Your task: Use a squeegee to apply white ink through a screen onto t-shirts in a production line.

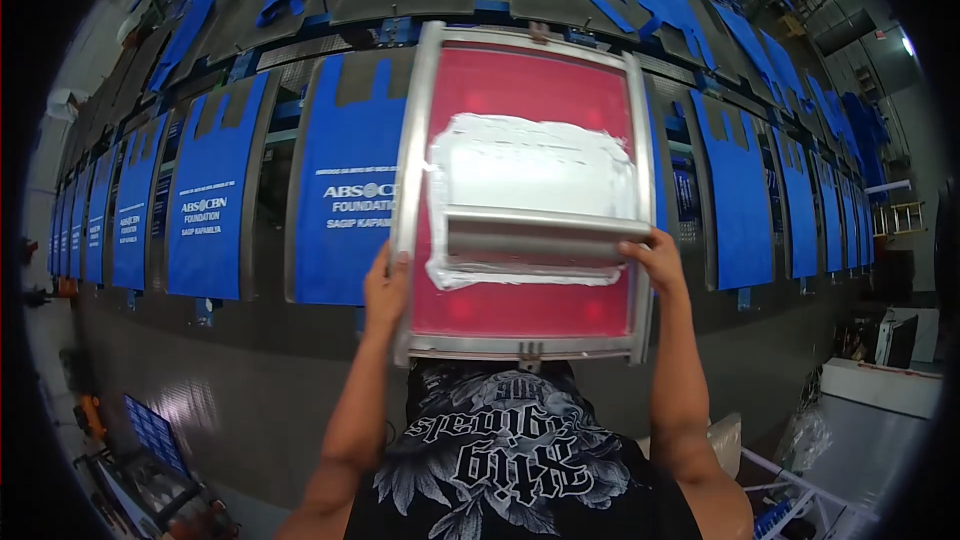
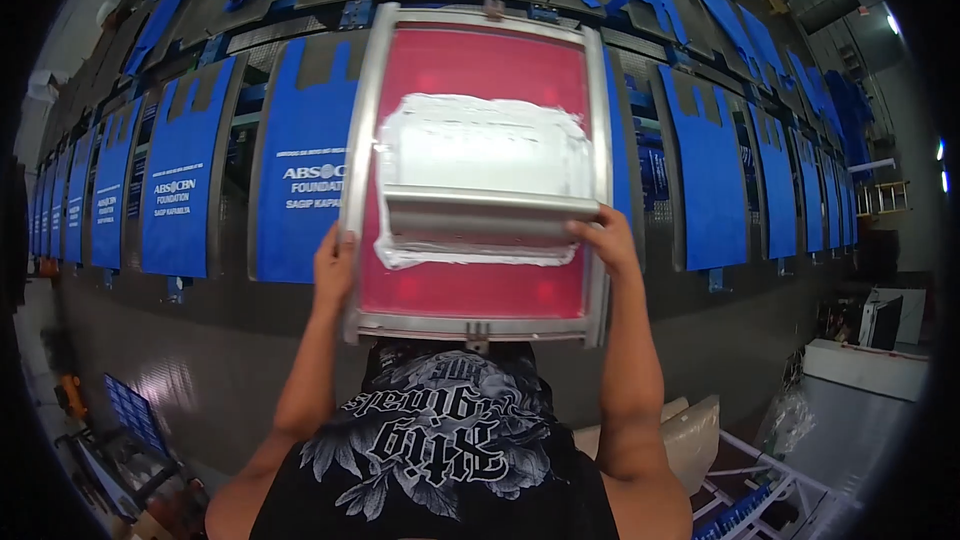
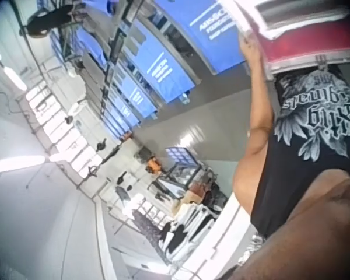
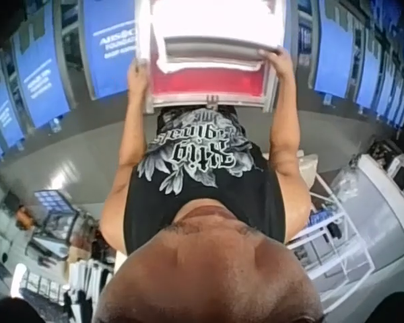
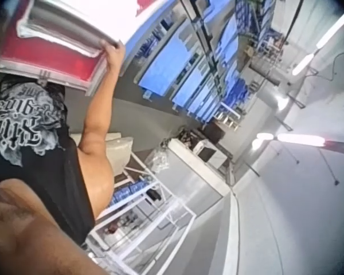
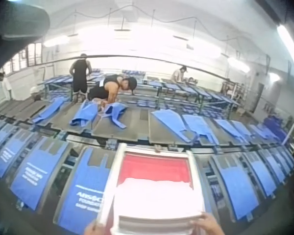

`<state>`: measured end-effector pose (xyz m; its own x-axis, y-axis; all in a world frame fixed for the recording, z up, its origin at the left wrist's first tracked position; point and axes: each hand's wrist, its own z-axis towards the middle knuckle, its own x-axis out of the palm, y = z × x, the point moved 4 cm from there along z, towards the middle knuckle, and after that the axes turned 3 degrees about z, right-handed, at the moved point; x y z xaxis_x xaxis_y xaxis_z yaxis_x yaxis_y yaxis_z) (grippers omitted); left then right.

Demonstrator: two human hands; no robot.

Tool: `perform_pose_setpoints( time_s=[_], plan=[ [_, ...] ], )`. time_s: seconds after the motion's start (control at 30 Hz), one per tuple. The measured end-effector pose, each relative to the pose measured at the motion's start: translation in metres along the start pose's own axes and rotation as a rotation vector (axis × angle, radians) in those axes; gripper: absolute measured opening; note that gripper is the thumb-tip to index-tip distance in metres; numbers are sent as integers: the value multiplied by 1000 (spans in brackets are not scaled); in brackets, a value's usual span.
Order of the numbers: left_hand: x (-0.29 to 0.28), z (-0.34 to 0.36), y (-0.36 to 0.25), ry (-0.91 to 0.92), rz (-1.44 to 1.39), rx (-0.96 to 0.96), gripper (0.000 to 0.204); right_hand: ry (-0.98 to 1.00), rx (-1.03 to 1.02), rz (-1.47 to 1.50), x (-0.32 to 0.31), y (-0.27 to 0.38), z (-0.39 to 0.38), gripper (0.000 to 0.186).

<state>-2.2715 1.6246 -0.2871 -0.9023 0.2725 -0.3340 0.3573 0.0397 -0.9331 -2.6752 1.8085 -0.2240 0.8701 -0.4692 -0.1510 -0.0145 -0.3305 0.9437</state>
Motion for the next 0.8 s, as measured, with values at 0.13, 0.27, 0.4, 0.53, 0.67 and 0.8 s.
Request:
perform_pose_setpoints(
  time_s=[0.13, 0.27, 0.4, 0.53, 0.67, 0.8],
  plan=[
    [76, -5, 12, 29, -27, -15, 46, -83, -12, 48, -56, -34, -4, 35],
    [103, -10, 6, 22, -39, -58, 45, -4, -1, -12, -87, -39, 23, 35],
    [129, -24, -15, -46, -48, -56, 43, 52, 48, -16, -121, -36, 50, 37],
    [130, -9, -21, -59, 125, 58, 44, 26, -35, -171, -131, -38, 68, 41],
    [139, -7, -16, -49, 2, -94, 48, 63, 8, -94, -131, -54, 82, 37],
    [138, -6, 1, -87, 83, -66, 49, 105, -26, 23, -121, -57, 76, 36]
  ],
)
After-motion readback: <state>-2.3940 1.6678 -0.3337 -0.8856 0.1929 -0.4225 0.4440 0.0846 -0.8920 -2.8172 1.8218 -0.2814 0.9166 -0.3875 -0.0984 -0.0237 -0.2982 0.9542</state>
